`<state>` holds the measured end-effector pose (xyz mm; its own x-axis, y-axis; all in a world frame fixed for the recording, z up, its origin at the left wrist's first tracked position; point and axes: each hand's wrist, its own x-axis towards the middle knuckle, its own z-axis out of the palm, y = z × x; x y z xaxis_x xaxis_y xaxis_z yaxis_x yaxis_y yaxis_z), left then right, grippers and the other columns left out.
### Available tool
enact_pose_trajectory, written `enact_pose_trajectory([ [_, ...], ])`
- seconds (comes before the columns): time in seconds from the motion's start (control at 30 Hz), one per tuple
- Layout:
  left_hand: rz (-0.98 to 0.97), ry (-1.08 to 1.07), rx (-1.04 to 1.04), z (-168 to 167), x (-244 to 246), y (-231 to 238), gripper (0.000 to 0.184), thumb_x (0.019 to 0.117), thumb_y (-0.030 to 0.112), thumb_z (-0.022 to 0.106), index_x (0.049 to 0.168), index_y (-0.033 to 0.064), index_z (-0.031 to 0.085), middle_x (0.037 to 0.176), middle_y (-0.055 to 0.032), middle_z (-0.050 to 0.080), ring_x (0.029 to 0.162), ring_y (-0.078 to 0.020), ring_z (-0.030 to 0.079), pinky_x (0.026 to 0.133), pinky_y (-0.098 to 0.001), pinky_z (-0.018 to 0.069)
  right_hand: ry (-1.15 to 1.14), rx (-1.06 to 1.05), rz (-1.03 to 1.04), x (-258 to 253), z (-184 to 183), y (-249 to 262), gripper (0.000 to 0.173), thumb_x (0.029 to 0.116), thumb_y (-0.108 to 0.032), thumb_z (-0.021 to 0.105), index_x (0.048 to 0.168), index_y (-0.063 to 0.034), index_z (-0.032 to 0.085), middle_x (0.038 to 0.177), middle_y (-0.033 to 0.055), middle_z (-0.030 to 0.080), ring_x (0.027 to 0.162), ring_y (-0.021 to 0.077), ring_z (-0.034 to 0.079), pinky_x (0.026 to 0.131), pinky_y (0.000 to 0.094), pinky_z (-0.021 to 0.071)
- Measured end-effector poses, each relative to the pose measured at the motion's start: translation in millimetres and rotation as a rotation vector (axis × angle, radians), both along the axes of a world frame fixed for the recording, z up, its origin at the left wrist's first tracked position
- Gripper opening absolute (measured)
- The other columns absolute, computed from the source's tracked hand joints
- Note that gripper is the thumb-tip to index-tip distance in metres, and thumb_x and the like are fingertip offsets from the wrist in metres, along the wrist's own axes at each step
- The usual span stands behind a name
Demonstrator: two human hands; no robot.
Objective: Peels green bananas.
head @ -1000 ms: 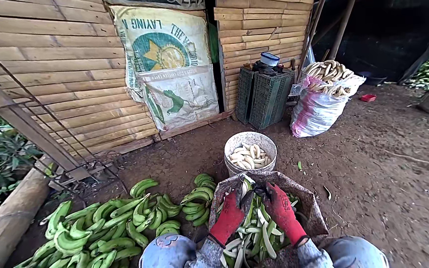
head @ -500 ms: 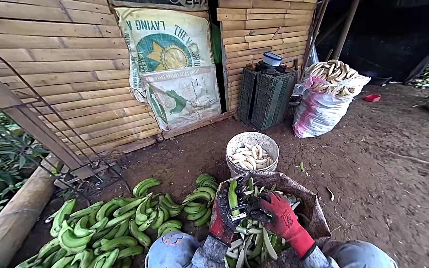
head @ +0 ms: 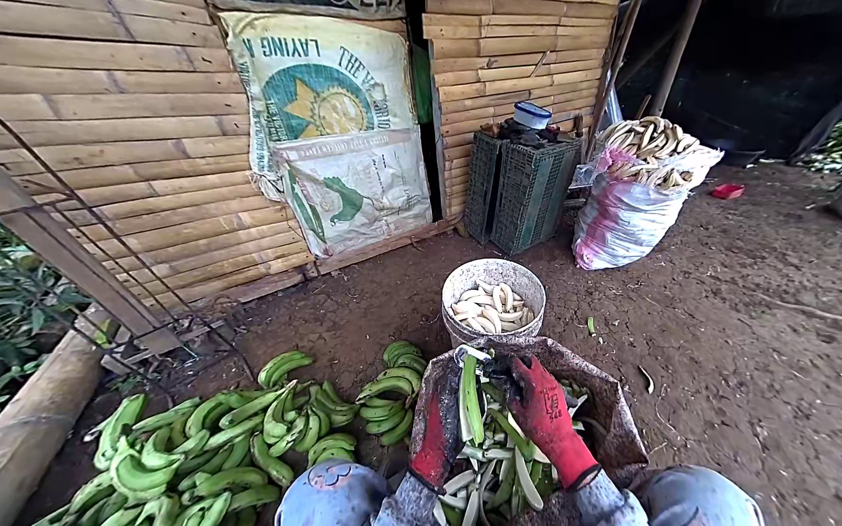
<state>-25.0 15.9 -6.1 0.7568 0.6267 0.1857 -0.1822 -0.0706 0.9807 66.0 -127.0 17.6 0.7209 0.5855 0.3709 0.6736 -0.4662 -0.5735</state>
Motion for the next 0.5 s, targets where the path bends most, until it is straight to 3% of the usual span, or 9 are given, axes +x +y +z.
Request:
enact_pose_trajectory([
  [0.07,-0.045,0.045,0.060,1.8,-3.6,-3.1,0.038,0.1080,0.020,0.043,0.133,-0.0035,0.058,0.113,-0.0121,0.068,0.098,-0.0121,0.066,0.092,-0.0291,0.0552,0.139,-0.062,-0.091,11.1,2.4,-1.0,0.037,0.0942,-0.015,0.062,0.129,-0.0029,0.067,0.120,0.0246,0.067,0.106,0.0394,0.068,0.089,0.0541,0.0544],
  [0.1,-0.081,0.043,-0.039,5.9,-2.2,-5.5,0.036,0.1081,0.022,0.044,0.131,-0.0002,0.061,0.104,-0.0076,0.069,0.087,-0.0087,0.066,0.082,-0.0252,0.0564,0.174,-0.075,-0.128,18.0,2.2,-2.8,0.038,0.0956,-0.016,0.061,0.131,-0.0046,0.066,0.122,0.0239,0.066,0.109,0.0384,0.068,0.092,0.0540,0.0535],
  [0.13,-0.120,0.025,-0.216,11.9,1.7,-8.0,0.033,0.1083,0.024,0.043,0.126,0.0024,0.062,0.083,-0.0031,0.063,0.063,-0.0076,0.059,0.058,-0.0227,0.0526,0.172,-0.036,-0.137,24.3,0.0,-4.8,0.037,0.0952,-0.017,0.062,0.130,-0.0049,0.067,0.121,0.0233,0.067,0.109,0.0376,0.068,0.093,0.0536,0.0534],
  [0.17,-0.169,-0.008,-0.396,15.1,3.5,-5.8,0.034,0.1095,0.025,0.040,0.123,0.0031,0.061,0.071,-0.0031,0.058,0.050,-0.0100,0.053,0.045,-0.0248,0.0485,0.159,0.033,-0.111,27.2,-2.1,-7.8,0.037,0.0942,-0.016,0.063,0.128,-0.0045,0.068,0.119,0.0226,0.068,0.108,0.0361,0.068,0.094,0.0521,0.0535],
  [0.23,-0.259,-0.081,-0.680,17.8,4.9,0.1,0.041,0.1116,0.032,0.028,0.108,0.0069,0.060,0.062,-0.0026,0.056,0.042,-0.0110,0.052,0.037,-0.0250,0.0463,0.063,0.193,0.037,25.7,-11.9,-15.1,0.033,0.0908,-0.019,0.067,0.118,-0.0030,0.073,0.110,0.0194,0.071,0.100,0.0315,0.071,0.090,0.0480,0.0565],
  [0.3,-0.314,-0.185,-0.795,15.8,5.9,5.7,0.049,0.1103,0.035,0.023,0.111,0.0063,0.063,0.070,-0.0055,0.065,0.051,-0.0122,0.061,0.043,-0.0251,0.0523,-0.078,0.246,0.257,18.9,-19.2,-21.4,0.031,0.0895,-0.031,0.070,0.111,-0.0090,0.077,0.103,0.0129,0.073,0.093,0.0252,0.071,0.083,0.0438,0.0588],
  [0.37,-0.247,-0.230,-0.743,16.7,7.4,4.3,0.046,0.1103,0.028,0.024,0.109,0.0046,0.064,0.070,-0.0035,0.064,0.054,-0.0092,0.060,0.049,-0.0227,0.0531,-0.264,0.196,0.381,12.3,-23.3,-23.2,0.032,0.0898,-0.041,0.069,0.110,-0.0172,0.077,0.099,0.0093,0.074,0.091,0.0245,0.072,0.078,0.0437,0.0596],
  [0.43,-0.159,-0.204,-0.547,13.0,7.1,2.5,0.037,0.1096,0.019,0.030,0.111,0.0035,0.064,0.082,-0.0043,0.069,0.067,-0.0088,0.065,0.063,-0.0237,0.0571,-0.404,0.151,0.338,8.5,-25.3,-22.7,0.032,0.0884,-0.041,0.067,0.107,-0.0167,0.078,0.097,0.0111,0.074,0.090,0.0294,0.073,0.076,0.0468,0.0598],
  [0.5,-0.169,-0.178,-0.352,8.9,5.4,3.5,0.037,0.1085,0.016,0.034,0.124,-0.0024,0.063,0.106,-0.0116,0.071,0.090,-0.0145,0.069,0.082,-0.0298,0.0580,-0.422,0.151,0.206,6.0,-23.8,-20.4,0.031,0.0854,-0.034,0.067,0.104,-0.0109,0.078,0.097,0.0152,0.074,0.090,0.0350,0.073,0.075,0.0503,0.0593],
])
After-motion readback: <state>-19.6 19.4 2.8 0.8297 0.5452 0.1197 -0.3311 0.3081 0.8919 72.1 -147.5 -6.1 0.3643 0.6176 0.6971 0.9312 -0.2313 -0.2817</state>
